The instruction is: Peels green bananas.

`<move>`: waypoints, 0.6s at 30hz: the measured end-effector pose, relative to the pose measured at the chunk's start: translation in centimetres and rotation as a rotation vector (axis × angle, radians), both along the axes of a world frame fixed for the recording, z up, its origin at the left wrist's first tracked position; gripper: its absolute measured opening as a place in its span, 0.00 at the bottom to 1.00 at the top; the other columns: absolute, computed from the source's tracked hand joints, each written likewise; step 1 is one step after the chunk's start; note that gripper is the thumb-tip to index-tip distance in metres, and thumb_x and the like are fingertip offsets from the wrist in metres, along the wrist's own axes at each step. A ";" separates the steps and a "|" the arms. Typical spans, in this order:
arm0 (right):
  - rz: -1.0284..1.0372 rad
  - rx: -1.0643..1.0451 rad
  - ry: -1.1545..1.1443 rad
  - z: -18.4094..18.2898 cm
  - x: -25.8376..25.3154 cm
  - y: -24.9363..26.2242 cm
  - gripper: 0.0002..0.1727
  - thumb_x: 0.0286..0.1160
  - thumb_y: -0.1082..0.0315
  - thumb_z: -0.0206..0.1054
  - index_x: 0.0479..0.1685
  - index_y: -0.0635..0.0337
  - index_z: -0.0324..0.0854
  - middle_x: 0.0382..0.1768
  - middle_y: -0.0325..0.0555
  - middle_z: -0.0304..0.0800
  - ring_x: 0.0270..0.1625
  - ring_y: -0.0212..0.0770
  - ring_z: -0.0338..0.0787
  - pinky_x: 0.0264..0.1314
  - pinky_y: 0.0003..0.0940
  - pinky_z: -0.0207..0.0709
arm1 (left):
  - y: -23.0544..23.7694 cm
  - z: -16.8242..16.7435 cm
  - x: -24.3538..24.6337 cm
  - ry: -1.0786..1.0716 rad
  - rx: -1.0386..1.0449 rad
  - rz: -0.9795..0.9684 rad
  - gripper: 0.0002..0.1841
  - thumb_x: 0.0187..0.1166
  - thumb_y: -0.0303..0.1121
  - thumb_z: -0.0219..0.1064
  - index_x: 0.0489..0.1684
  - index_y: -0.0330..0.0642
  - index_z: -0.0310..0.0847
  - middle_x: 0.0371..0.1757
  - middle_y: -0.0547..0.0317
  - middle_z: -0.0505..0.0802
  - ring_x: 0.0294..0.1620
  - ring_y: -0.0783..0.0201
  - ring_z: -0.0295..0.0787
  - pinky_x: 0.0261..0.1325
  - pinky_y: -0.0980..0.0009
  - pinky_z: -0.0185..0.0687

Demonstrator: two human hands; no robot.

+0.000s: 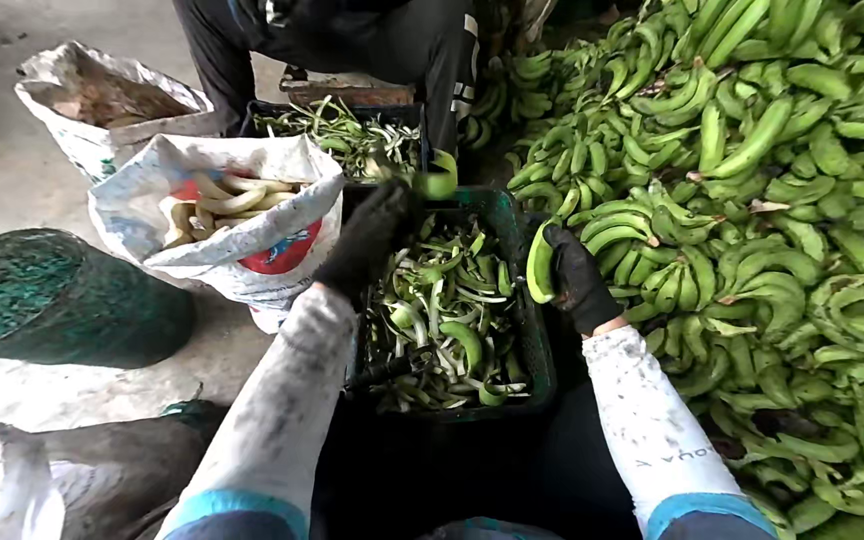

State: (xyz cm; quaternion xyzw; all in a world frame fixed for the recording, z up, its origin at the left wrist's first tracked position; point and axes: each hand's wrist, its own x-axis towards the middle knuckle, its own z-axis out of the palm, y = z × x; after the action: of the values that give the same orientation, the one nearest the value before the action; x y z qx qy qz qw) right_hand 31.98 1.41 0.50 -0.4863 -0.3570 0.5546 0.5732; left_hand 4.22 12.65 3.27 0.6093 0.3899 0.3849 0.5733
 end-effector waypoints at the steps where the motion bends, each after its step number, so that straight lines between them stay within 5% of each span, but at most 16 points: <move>1: -0.015 -0.006 0.019 0.0 -0.2 -0.1 0.22 0.89 0.44 0.46 0.66 0.40 0.77 0.36 0.37 0.88 0.31 0.35 0.88 0.31 0.34 0.86 | 1.0 -1.8 0.0 0.177 -0.092 0.028 0.19 0.94 0.42 0.50 0.75 0.45 0.73 0.46 0.57 0.87 0.38 0.67 0.83 0.41 0.68 0.84; 4: -0.092 -0.063 -0.034 0.5 -0.9 -0.5 0.24 0.86 0.37 0.48 0.66 0.35 0.78 0.39 0.37 0.86 0.33 0.36 0.84 0.31 0.36 0.81 | 2.4 -4.7 0.3 0.522 -0.296 0.147 0.25 0.93 0.50 0.51 0.62 0.35 0.78 0.40 0.49 0.86 0.30 0.61 0.80 0.37 0.62 0.80; 7: -0.192 0.023 0.157 0.5 -2.2 1.2 0.19 0.88 0.45 0.49 0.65 0.39 0.77 0.38 0.36 0.86 0.33 0.35 0.87 0.33 0.34 0.85 | -0.5 -3.6 0.7 0.414 -0.212 0.152 0.24 0.93 0.51 0.49 0.64 0.40 0.78 0.38 0.53 0.87 0.28 0.64 0.81 0.34 0.66 0.81; 11: -0.296 0.017 0.263 0.8 -4.3 1.3 0.19 0.83 0.37 0.54 0.58 0.34 0.77 0.31 0.34 0.80 0.27 0.35 0.82 0.27 0.35 0.80 | -8.7 -2.1 3.2 0.361 0.154 -0.006 0.25 0.93 0.52 0.47 0.79 0.49 0.71 0.42 0.50 0.89 0.35 0.58 0.86 0.39 0.57 0.85; 15: -0.414 0.197 0.451 1.7 -5.1 4.0 0.12 0.88 0.52 0.49 0.47 0.47 0.73 0.21 0.37 0.77 0.17 0.35 0.79 0.16 0.33 0.78 | -13.2 -4.2 5.5 0.250 0.300 -0.077 0.33 0.90 0.60 0.43 0.62 0.39 0.81 0.31 0.63 0.85 0.30 0.72 0.81 0.36 0.70 0.82; 18: -0.450 0.222 0.431 1.5 -4.5 3.6 0.14 0.90 0.51 0.48 0.54 0.47 0.73 0.23 0.38 0.78 0.19 0.36 0.81 0.19 0.34 0.81 | -14.2 -4.7 5.9 0.221 0.289 -0.153 0.34 0.90 0.61 0.42 0.59 0.38 0.83 0.32 0.64 0.85 0.31 0.73 0.81 0.40 0.72 0.82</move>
State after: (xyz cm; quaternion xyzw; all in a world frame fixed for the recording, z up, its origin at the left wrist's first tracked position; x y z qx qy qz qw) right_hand 27.45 5.02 2.00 -0.3591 -0.1695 0.4621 0.7930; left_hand 10.13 -1.53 -1.45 0.7517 0.3435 0.3229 0.4613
